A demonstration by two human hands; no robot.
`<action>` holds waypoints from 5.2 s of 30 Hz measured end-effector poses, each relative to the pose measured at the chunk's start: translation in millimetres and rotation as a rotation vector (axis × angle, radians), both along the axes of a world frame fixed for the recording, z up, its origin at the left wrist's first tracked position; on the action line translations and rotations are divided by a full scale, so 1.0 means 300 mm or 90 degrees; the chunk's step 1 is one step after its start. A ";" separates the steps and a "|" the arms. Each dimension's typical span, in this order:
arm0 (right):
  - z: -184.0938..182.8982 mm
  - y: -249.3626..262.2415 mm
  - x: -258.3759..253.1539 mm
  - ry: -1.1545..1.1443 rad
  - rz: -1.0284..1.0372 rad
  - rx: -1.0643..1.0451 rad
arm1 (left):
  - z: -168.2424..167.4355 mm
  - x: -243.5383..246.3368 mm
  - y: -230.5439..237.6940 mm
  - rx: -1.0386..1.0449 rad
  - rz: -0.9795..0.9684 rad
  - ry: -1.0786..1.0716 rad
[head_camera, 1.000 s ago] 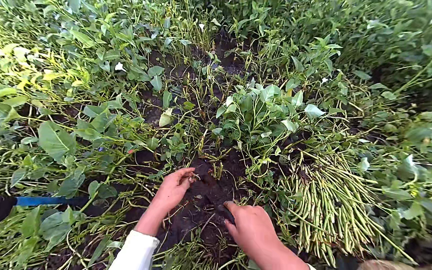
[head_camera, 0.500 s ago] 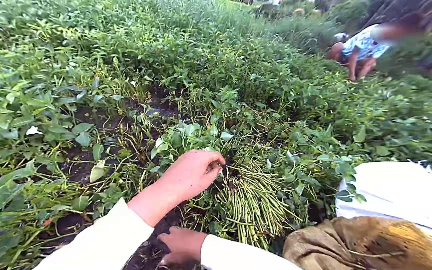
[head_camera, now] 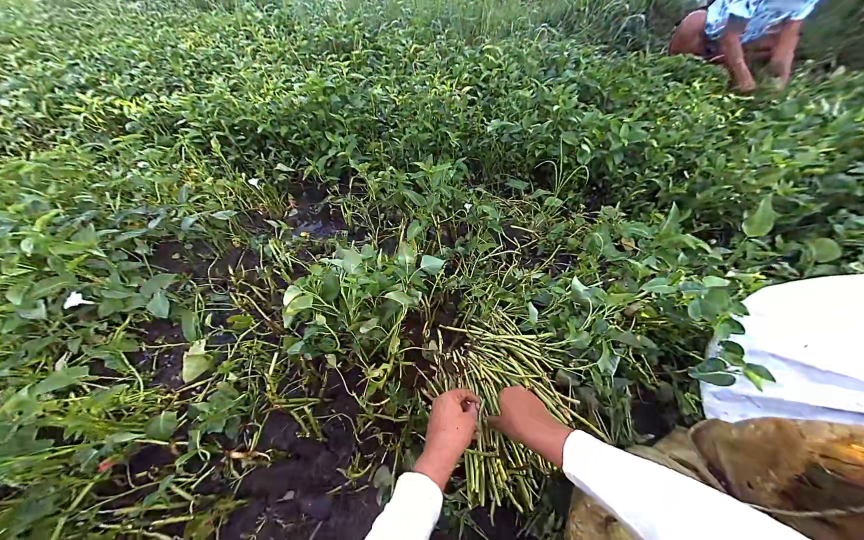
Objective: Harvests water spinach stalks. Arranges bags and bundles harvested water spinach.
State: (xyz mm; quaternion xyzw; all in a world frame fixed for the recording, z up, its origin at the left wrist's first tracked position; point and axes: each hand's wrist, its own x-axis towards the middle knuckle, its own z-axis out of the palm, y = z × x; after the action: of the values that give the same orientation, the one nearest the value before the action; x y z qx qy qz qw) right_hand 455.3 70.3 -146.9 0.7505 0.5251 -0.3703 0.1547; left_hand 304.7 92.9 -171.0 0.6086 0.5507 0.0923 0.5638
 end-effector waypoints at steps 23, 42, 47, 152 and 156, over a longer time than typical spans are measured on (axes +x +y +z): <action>0.040 -0.142 -0.019 0.541 -0.330 0.182 | 0.081 -0.087 -0.115 -0.161 0.308 -0.287; 0.015 0.162 -0.004 0.430 -0.280 0.186 | 0.068 -0.222 -0.244 -0.286 0.292 -0.334; 0.087 0.144 0.142 0.471 -0.358 0.236 | 0.068 -0.352 -0.208 -0.228 0.297 -0.310; 0.262 0.126 -0.019 0.512 -0.099 0.109 | 0.183 -0.130 -0.184 -0.142 0.301 -0.384; 0.270 0.110 -0.070 0.475 -0.079 0.071 | 0.173 -0.137 -0.200 -0.158 0.306 -0.391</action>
State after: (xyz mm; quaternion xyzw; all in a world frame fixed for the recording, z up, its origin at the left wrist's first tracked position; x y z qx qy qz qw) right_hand 434.3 103.2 -65.9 0.6019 0.5183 -0.5973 -0.1110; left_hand 263.6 33.0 -118.9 0.3339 0.4904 0.3317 0.7335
